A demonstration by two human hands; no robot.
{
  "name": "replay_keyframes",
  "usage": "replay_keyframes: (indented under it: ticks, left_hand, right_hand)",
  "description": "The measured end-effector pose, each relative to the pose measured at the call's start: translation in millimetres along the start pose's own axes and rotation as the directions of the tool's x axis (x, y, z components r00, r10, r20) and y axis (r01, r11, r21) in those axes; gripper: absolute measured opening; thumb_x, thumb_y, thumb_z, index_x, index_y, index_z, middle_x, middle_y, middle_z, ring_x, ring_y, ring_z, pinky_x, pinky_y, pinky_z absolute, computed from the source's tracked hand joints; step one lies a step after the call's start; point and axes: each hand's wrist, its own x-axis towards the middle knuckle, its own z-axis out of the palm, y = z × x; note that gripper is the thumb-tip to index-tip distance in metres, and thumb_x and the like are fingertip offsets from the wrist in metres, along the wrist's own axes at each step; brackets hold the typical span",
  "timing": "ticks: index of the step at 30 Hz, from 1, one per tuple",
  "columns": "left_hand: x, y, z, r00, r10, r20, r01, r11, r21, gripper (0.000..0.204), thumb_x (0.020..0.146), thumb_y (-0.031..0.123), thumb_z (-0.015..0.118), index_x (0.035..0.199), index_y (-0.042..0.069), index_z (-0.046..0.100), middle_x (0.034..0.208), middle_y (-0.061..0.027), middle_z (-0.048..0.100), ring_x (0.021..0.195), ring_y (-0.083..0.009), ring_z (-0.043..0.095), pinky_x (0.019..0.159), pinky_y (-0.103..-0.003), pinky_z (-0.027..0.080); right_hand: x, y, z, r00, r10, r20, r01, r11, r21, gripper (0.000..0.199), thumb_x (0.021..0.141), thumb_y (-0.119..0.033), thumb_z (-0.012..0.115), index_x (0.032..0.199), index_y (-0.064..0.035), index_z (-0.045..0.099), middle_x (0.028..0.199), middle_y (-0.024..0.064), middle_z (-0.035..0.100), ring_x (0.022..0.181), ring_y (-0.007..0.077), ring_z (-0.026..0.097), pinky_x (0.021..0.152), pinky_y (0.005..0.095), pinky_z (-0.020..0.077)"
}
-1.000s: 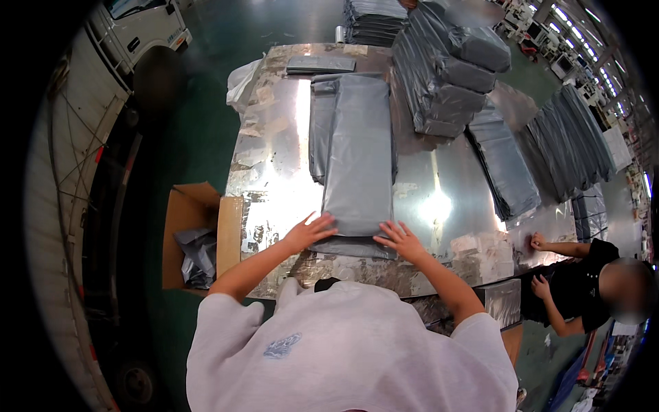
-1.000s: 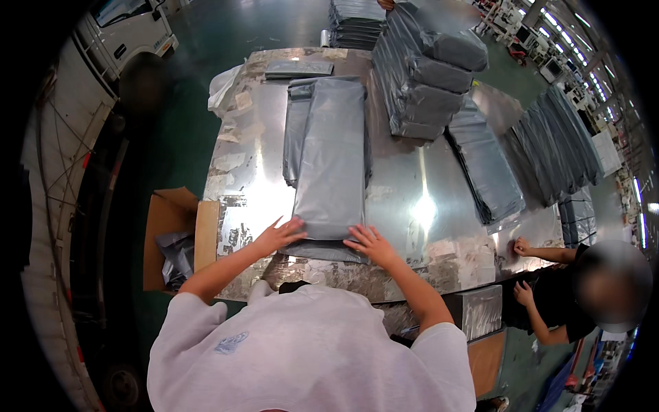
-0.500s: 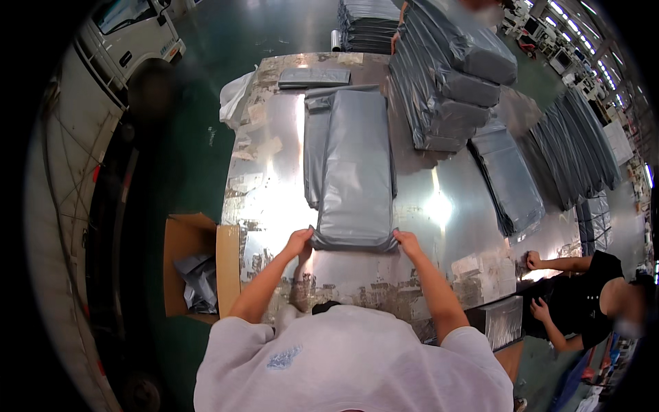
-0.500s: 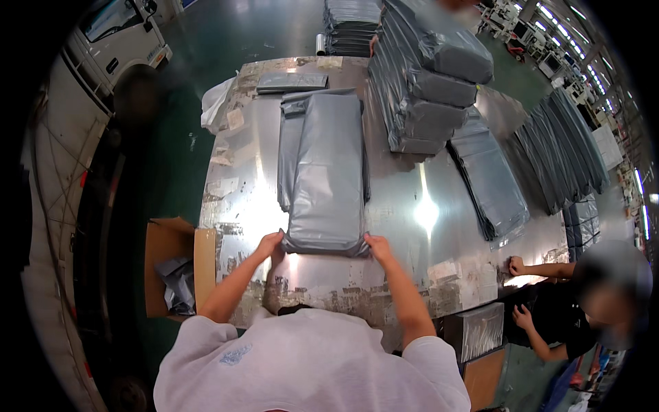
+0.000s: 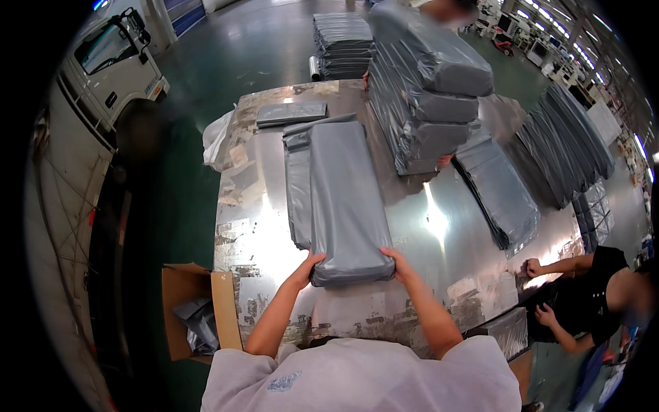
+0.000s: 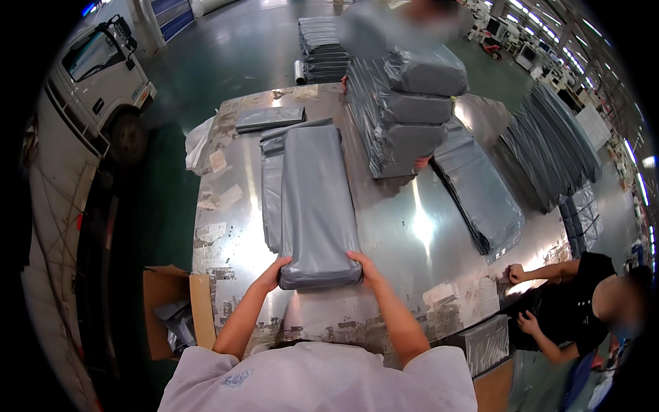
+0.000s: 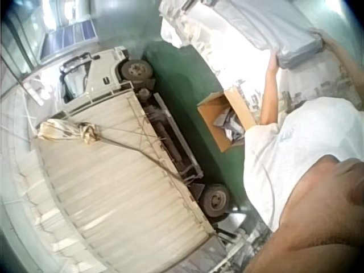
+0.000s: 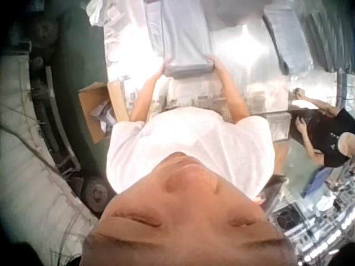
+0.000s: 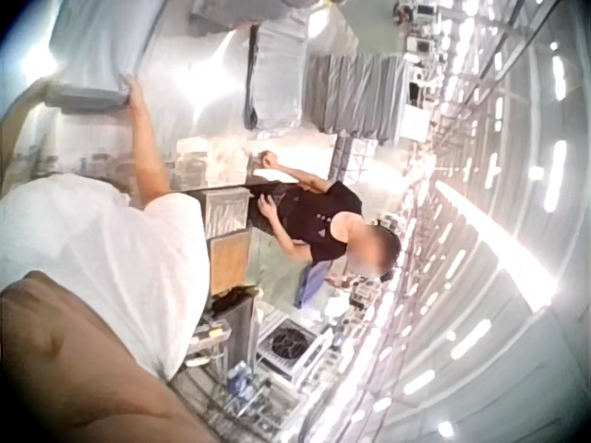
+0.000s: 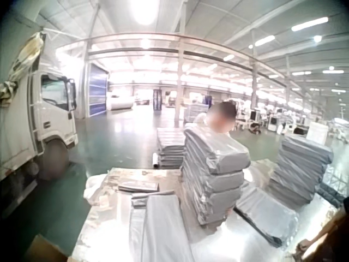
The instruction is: The person wraps rectangular packages in grey plastic bags on a metal table. They place each package into a bag, fold the plastic around it, and stack the wrapped items. Coworkers perform similar wrapping nearby.
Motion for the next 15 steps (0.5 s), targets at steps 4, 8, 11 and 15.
replay_keyframes:
  ticks: [4,8,11,15]
  left_hand:
    - [-24.1,-4.3,35.8,0.994,0.108,0.021,-0.109,0.99,0.091,0.068,0.075,0.037,0.056,0.126,0.002,0.028,0.121,-0.0104,0.042,0.109,-0.0212,0.043,0.092,-0.032,0.035]
    - [-65.7,-45.1,58.4,0.987,0.127,0.101,-0.149,0.956,0.253,0.085,0.073,0.036,0.059,0.133,0.002,0.009,0.132,-0.0142,0.025,0.121,-0.0232,0.026,0.099,-0.031,0.022]
    - [-100.0,-68.9,79.6,0.988,0.044,0.15,-0.091,0.941,0.326,0.089,0.072,0.038,0.06,0.133,0.001,0.006,0.134,-0.0154,0.022,0.123,-0.0243,0.023,0.1,-0.032,0.019]
    - [-108.5,-93.2,103.6,0.965,-0.017,0.261,-0.085,0.923,0.376,0.092,0.072,0.037,0.061,0.134,0.004,0.001,0.135,-0.0153,0.019,0.125,-0.0237,0.019,0.101,-0.032,0.017]
  right_hand:
    - [-43.0,-12.2,-14.4,1.0,0.015,0.02,-0.016,0.999,0.038,0.045,0.076,-0.028,0.058,0.109,0.0,0.046,0.101,0.0108,0.055,0.091,0.0181,0.054,0.079,0.0311,0.0445]
    - [-82.6,57.7,-62.7,1.0,0.018,-0.017,-0.015,0.985,0.171,0.044,0.076,-0.027,0.057,0.109,0.0012,0.047,0.104,0.012,0.055,0.094,0.0206,0.053,0.082,0.0328,0.0432]
    - [-146.2,94.0,-67.0,0.989,0.015,-0.145,0.017,0.976,0.216,0.054,0.073,-0.027,0.061,0.116,-0.0003,0.042,0.109,0.0121,0.051,0.099,0.0226,0.049,0.087,0.0352,0.039]
    - [-204.4,132.7,-69.8,0.943,-0.173,-0.283,0.274,0.886,0.374,0.067,0.075,-0.05,0.048,0.123,-0.0056,0.037,0.121,0.0112,0.044,0.111,0.0269,0.04,0.094,0.0419,0.0299]
